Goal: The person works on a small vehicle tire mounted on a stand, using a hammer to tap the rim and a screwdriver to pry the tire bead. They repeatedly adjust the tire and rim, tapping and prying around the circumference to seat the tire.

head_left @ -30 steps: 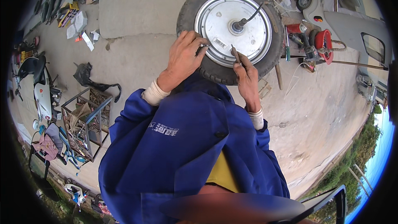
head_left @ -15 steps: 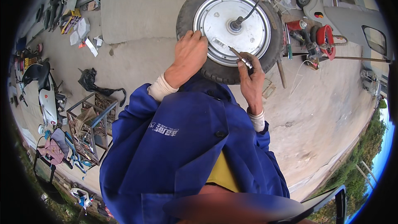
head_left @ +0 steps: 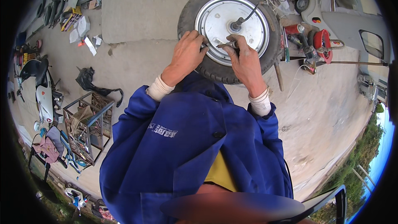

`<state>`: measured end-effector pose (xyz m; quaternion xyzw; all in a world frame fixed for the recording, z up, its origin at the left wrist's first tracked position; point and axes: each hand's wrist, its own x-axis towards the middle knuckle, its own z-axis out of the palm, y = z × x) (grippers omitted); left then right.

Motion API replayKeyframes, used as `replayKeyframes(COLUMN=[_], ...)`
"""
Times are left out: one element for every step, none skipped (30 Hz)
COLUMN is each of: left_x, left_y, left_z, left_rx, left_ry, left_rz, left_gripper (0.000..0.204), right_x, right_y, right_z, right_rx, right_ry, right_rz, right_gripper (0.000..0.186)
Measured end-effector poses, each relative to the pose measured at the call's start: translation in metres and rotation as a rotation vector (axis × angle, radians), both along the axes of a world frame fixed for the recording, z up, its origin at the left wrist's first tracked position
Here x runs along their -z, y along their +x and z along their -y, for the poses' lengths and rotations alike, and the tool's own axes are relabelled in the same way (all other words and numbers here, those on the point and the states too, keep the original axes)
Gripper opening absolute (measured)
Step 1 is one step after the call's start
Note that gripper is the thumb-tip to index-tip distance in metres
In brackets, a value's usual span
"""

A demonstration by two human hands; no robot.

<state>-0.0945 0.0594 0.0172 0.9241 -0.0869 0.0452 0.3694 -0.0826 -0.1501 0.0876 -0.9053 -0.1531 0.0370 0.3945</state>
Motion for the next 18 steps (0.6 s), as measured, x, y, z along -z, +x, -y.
replayKeyframes(left_x=[0.001,0.002,0.004,0.007,0.009,0.011,0.013,0.015,0.017,0.019,0.020,0.020,0.020,0.019,0.020,0.021,0.022,0.021], left_y=[0.000,0.001,0.001,0.001,0.002,0.003,0.003,0.004,0.004,0.003,0.003,0.003,0.004,0.004,0.004,0.004,0.004,0.004], left_z=[-0.001,-0.002,-0.001,-0.001,0.000,0.001,0.002,0.003,0.003,0.003,0.003,0.003,0.003,0.003,0.003,0.003,0.002,0.002], left_rx=[0.014,0.026,0.023,0.020,0.018,0.012,0.007,0.004,-0.001,-0.006,-0.008,-0.010,-0.011,-0.012,-0.011,-0.010,-0.008,-0.006], left_ry=[-0.011,-0.026,-0.034,-0.041,-0.048,-0.046,-0.045,-0.043,-0.047,-0.050,-0.053,-0.053,-0.053,-0.052,-0.060,-0.068,-0.075,-0.072], left_rz=[0.006,0.013,0.031,0.048,0.065,0.069,0.072,0.075,0.086,0.096,0.105,0.106,0.107,0.108,0.107,0.105,0.104,0.094], left_gripper=[0.017,0.016,0.015,0.014,0.012,0.011,0.010,0.010,0.009,0.009,0.009,0.009,0.009,0.009,0.009,0.010,0.010,0.011], right_x=[0.000,-0.001,0.001,0.004,0.007,0.008,0.008,0.008,0.010,0.012,0.013,0.014,0.014,0.014,0.015,0.016,0.016,0.016], right_y=[0.004,0.008,0.012,0.014,0.017,0.019,0.021,0.023,0.024,0.024,0.025,0.025,0.026,0.026,0.026,0.027,0.027,0.028], right_z=[-0.002,-0.005,-0.007,-0.009,-0.012,-0.014,-0.015,-0.016,-0.017,-0.018,-0.018,-0.018,-0.018,-0.019,-0.019,-0.019,-0.020,-0.021], right_rx=[-0.036,-0.075,-0.092,-0.108,-0.123,-0.136,-0.149,-0.159,-0.171,-0.183,-0.192,-0.194,-0.196,-0.198,-0.200,-0.203,-0.204,-0.211], right_ry=[-0.026,-0.056,-0.072,-0.088,-0.103,-0.111,-0.118,-0.125,-0.121,-0.117,-0.111,-0.121,-0.131,-0.140,-0.141,-0.142,-0.142,-0.147], right_rz=[0.012,0.026,0.026,0.026,0.027,0.027,0.027,0.027,0.031,0.035,0.037,0.042,0.047,0.052,0.050,0.048,0.048,0.057], right_gripper=[0.031,0.031,0.031,0.031,0.031,0.031,0.030,0.029,0.029,0.028,0.028,0.027,0.027,0.027,0.027,0.027,0.027,0.027])
